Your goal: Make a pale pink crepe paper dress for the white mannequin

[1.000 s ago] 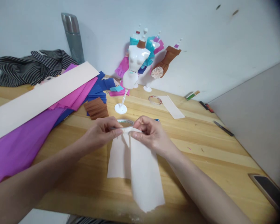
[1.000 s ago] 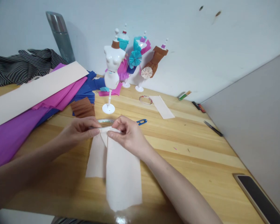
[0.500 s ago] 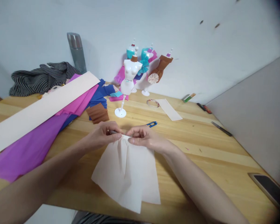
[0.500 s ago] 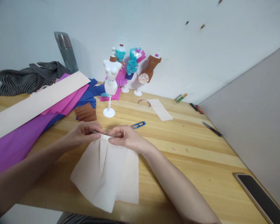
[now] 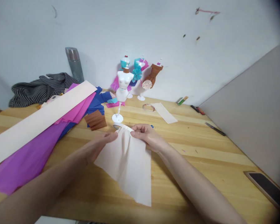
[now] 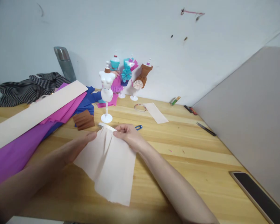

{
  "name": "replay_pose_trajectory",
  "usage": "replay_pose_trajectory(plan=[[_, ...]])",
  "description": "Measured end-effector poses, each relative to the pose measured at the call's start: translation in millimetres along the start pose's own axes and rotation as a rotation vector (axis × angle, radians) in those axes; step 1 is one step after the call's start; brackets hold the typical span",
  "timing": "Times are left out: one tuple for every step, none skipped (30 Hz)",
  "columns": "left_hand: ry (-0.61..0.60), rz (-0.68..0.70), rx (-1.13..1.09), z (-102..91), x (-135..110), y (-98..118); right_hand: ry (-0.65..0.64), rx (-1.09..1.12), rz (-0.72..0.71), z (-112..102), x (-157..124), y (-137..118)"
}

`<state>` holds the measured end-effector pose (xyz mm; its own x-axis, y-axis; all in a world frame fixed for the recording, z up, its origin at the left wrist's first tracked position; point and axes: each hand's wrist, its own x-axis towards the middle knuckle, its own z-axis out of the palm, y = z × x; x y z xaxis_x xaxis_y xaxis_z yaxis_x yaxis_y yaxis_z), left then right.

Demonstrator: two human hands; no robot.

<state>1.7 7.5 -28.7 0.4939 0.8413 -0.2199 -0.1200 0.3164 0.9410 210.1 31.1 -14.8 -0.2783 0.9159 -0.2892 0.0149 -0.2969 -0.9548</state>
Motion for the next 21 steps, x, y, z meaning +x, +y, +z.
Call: replay_pose_trajectory(plan=[[-0.028,-0.015,-0.028,2.4,-2.1,0.3,0.002,-0.014,-0.006,-0.5,-0.1,-0.2],[-0.052,-0.046,-0.066,3.3,-3.9,1.6,0.005,-0.026,-0.011,-1.1,-0.1,-0.6],[-0.080,-0.080,-0.111,2.8,-5.4,3.5,0.011,-0.034,-0.015,-1.9,0.0,-1.1],[-0.104,-0.108,-0.152,1.2,-6.4,5.8,0.016,-0.039,-0.016,-2.6,0.2,-1.8],[-0.122,-0.133,-0.186,-1.3,-6.9,8.1,0.021,-0.042,-0.014,-3.2,0.4,-2.6],[-0.134,-0.153,-0.209,-4.0,-7.0,10.3,0.027,-0.048,-0.014,-3.7,0.5,-3.4],[-0.137,-0.165,-0.217,-6.6,-6.8,12.0,0.034,-0.058,-0.016,-4.0,0.6,-4.2],[-0.136,-0.172,-0.223,-8.8,-6.3,13.1,0.043,-0.074,-0.021,-4.2,0.6,-4.9],[-0.130,-0.176,-0.225,-10.3,-5.6,13.6,0.052,-0.092,-0.028,-4.3,0.6,-5.4],[-0.113,-0.174,-0.228,-11.3,-4.8,13.6,0.061,-0.110,-0.038,-4.5,0.5,-5.6],[-0.085,-0.167,-0.234,-11.6,-3.9,13.1,0.068,-0.128,-0.045,-4.7,0.4,-5.7],[-0.052,-0.159,-0.243,-11.6,-3.0,12.4,0.071,-0.144,-0.050,-5.1,0.4,-5.5],[-0.020,-0.151,-0.254,-11.4,-2.0,11.5,0.072,-0.157,-0.051,-5.5,0.4,-5.2],[0.008,-0.145,-0.267,-11.1,-1.1,10.6,0.071,-0.167,-0.049,-5.8,0.4,-4.8],[0.032,-0.136,-0.280,-11.0,-0.3,9.9,0.070,-0.174,-0.047,-6.1,0.5,-4.3],[0.049,-0.123,-0.288,-10.9,0.4,9.4,0.070,-0.176,-0.047,-6.3,0.5,-4.0],[0.059,-0.111,-0.287,-11.0,0.9,9.2,0.073,-0.174,-0.050,-6.4,0.5,-3.9],[0.061,-0.102,-0.272,-11.0,1.0,9.3,0.080,-0.167,-0.054,-6.3,0.4,-3.9],[0.047,-0.102,-0.246,-11.0,0.9,9.8,0.091,-0.161,-0.058,-6.1,0.3,-4.2],[0.015,-0.110,-0.210,-10.8,0.4,10.7,0.105,-0.154,-0.062,-6.0,0.1,-4.8],[-0.029,-0.122,-0.170,-10.5,-0.3,11.8,0.121,-0.150,-0.066,-6.0,-0.1,-5.6]])
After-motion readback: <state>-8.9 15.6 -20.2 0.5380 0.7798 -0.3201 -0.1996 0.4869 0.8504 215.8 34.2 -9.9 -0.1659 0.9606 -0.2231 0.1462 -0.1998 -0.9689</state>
